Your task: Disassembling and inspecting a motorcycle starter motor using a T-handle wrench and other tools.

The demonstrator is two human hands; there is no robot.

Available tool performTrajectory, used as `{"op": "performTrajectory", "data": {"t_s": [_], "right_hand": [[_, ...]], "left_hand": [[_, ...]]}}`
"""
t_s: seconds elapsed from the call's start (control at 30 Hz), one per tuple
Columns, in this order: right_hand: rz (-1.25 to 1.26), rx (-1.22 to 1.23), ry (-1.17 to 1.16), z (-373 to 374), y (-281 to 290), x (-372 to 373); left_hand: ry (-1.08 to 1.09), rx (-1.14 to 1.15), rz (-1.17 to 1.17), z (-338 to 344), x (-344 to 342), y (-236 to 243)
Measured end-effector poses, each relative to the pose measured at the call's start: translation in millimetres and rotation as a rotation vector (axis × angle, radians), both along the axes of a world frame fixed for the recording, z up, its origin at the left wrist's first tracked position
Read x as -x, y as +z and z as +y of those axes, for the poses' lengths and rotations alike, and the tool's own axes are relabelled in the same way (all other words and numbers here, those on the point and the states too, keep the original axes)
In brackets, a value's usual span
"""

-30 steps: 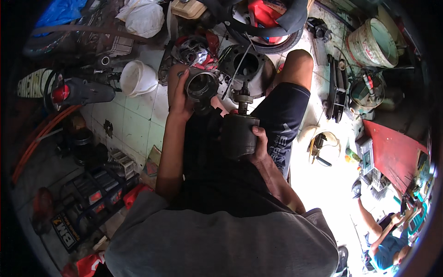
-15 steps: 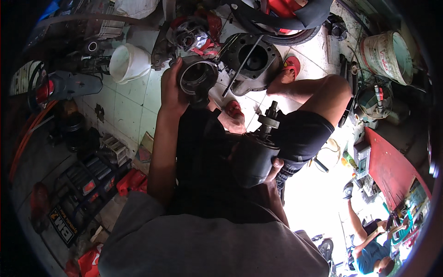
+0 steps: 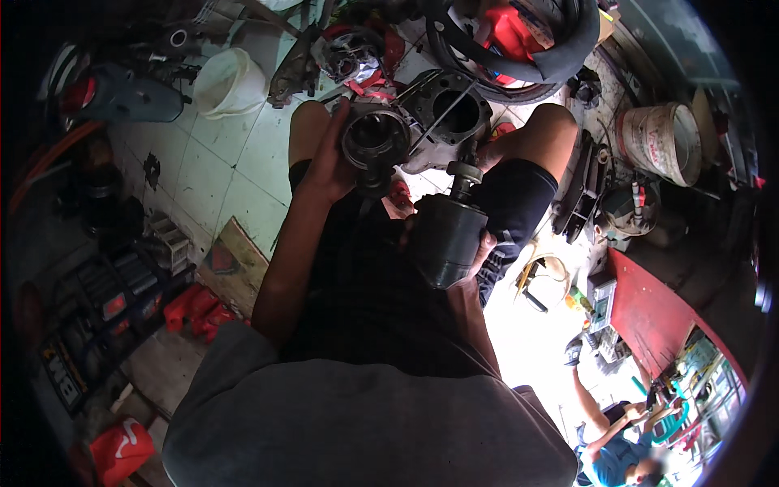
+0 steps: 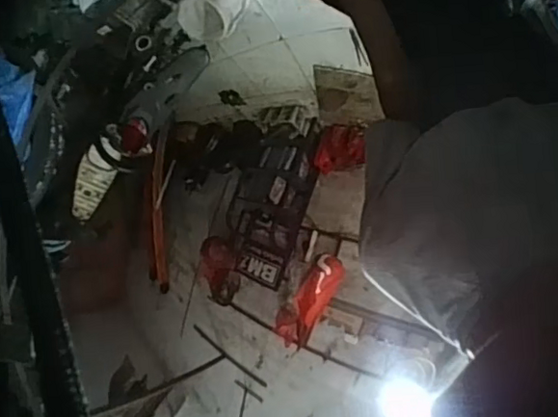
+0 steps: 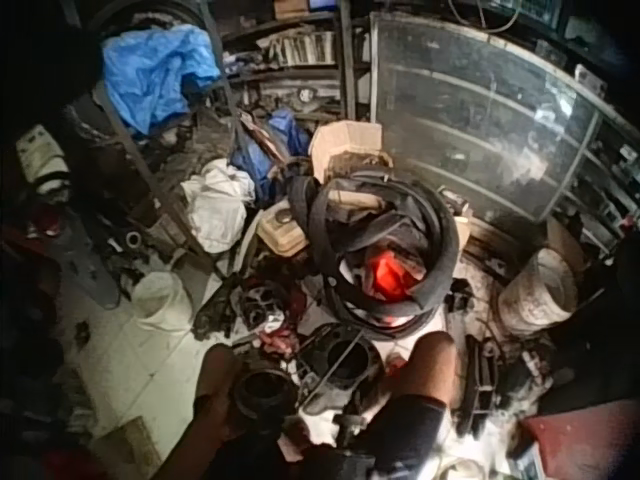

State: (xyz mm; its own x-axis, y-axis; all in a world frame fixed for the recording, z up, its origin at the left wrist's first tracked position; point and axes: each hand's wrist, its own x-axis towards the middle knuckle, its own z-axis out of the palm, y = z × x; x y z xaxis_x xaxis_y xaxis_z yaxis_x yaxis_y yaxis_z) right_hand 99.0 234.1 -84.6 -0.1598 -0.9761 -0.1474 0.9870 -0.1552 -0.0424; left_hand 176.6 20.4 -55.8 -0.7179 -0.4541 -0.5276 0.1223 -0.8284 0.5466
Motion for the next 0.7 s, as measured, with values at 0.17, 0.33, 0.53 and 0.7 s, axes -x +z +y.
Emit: {"op": "performTrajectory", "data": {"t_s": [0.17, 0.33, 0.53, 0.7], "right_hand": [[-0.043, 0.104, 0.105, 3, -3, 4], [-0.121, 0.079, 0.153, 7, 2, 6], [0.028, 0.144, 0.188, 8, -4, 10], [-0.061, 0.135, 0.209, 19, -7, 16]], "left_hand": [[-0.002, -0.061, 0.042, 4, -16, -6], [0.004, -0.004, -0.056, -7, -17, -1], [0.008, 0.009, 0.020, -14, -17, 23], [0.141, 0.077, 0.066, -25, -19, 23]]}}
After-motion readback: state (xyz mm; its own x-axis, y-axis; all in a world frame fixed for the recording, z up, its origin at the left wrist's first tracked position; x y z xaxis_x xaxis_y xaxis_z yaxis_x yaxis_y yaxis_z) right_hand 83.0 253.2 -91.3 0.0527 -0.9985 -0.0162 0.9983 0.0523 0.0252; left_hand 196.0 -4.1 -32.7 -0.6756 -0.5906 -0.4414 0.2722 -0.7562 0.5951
